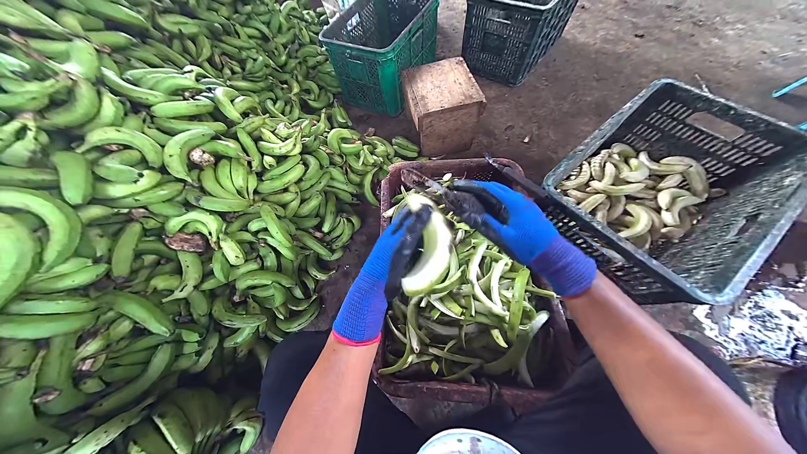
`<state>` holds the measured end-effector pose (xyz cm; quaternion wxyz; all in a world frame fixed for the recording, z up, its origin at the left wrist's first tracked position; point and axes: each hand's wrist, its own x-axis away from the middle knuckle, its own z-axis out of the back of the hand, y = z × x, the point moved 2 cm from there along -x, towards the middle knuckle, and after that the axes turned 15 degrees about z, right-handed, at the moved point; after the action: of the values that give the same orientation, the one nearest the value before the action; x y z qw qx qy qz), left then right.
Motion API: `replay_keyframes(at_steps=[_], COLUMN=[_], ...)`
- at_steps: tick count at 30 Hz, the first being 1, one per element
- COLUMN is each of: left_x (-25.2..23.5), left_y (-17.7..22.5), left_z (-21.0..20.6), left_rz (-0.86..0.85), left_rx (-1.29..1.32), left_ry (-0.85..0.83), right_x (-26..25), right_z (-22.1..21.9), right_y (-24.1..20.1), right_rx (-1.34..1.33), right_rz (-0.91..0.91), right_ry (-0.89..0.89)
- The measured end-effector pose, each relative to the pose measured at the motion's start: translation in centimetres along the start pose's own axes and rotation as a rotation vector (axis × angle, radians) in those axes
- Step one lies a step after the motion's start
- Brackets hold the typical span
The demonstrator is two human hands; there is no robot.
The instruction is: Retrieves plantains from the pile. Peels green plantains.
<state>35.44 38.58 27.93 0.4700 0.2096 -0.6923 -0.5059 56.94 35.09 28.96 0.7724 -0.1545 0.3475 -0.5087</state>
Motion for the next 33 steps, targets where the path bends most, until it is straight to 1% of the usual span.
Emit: replay_keyframes(at_steps=[1,2,4,5,8,11,14,15,17,19,20,22,24,27,28,31,32,33], left_x=[-0.3,-0.6,-0.5,-0.4,-0.4,-0.6,-0.4,-0.3,0.0,0.3,0.4,0.3,0.4,0.2,0.3,0.5,0.5,0.5], left_y=[-0.1,0.0,0.7,1.0,1.5,1.7,2.3,2.5,2.7,2.9,2.9,2.6,2.3,2.0,1.9,1.8,1.9,1.9], left_z=[0.5,0.9,1.2,1.3,1.5,1.3,1.2,1.2,0.9,0.1,-0.3,-0.5,-0.4,-0.2,-0.1,-0.8,-1.1,-1.2], left_rz=[-0.047,-0.116,-0.248,-0.291,-0.358,-0.383,-0.485,-0.527,-0.555,-0.536,-0.529,-0.508,-0.445,-0.313,-0.275,-0.202,-0.212,-0.228], left_rx=[0.147,0.309,0.596,0.692,0.879,0.913,0.882,0.877,0.840,0.770,0.755,0.660,0.493,0.314,0.232,-0.036,-0.123,-0.201], left_ry=[0.078,0.118,0.112,0.106,0.035,0.031,0.019,0.001,0.007,0.019,-0.015,-0.123,-0.195,-0.223,-0.171,0.182,0.248,0.280], right_x=[0.4,0.8,1.4,1.5,1.3,0.9,0.6,0.6,0.6,0.5,0.5,0.5,0.5,0.9,1.0,1.2,1.3,1.3], right_z=[-0.6,-1.2,-2.1,-2.2,-2.0,-1.5,-0.7,-0.5,-0.3,0.2,0.7,1.9,2.7,2.9,2.8,1.7,1.3,1.1], right_y=[-0.5,-0.9,-1.6,-1.8,-2.2,-2.3,-2.6,-2.7,-3.1,-3.2,-3.1,-2.4,-2.1,-1.5,-1.2,-0.1,-0.1,-0.4], right_rx=[0.014,0.040,0.123,0.170,0.278,0.339,0.371,0.370,0.352,0.282,0.244,0.217,0.202,0.213,0.232,0.296,0.293,0.278], right_rz=[0.010,0.041,0.158,0.210,0.267,0.272,0.271,0.249,0.162,0.071,0.055,0.089,0.112,0.117,0.117,0.119,0.087,0.042], right_ry=[0.013,0.032,0.114,0.143,0.200,0.234,0.217,0.207,0.181,0.136,0.104,0.052,0.039,0.045,0.044,0.023,-0.002,-0.030])
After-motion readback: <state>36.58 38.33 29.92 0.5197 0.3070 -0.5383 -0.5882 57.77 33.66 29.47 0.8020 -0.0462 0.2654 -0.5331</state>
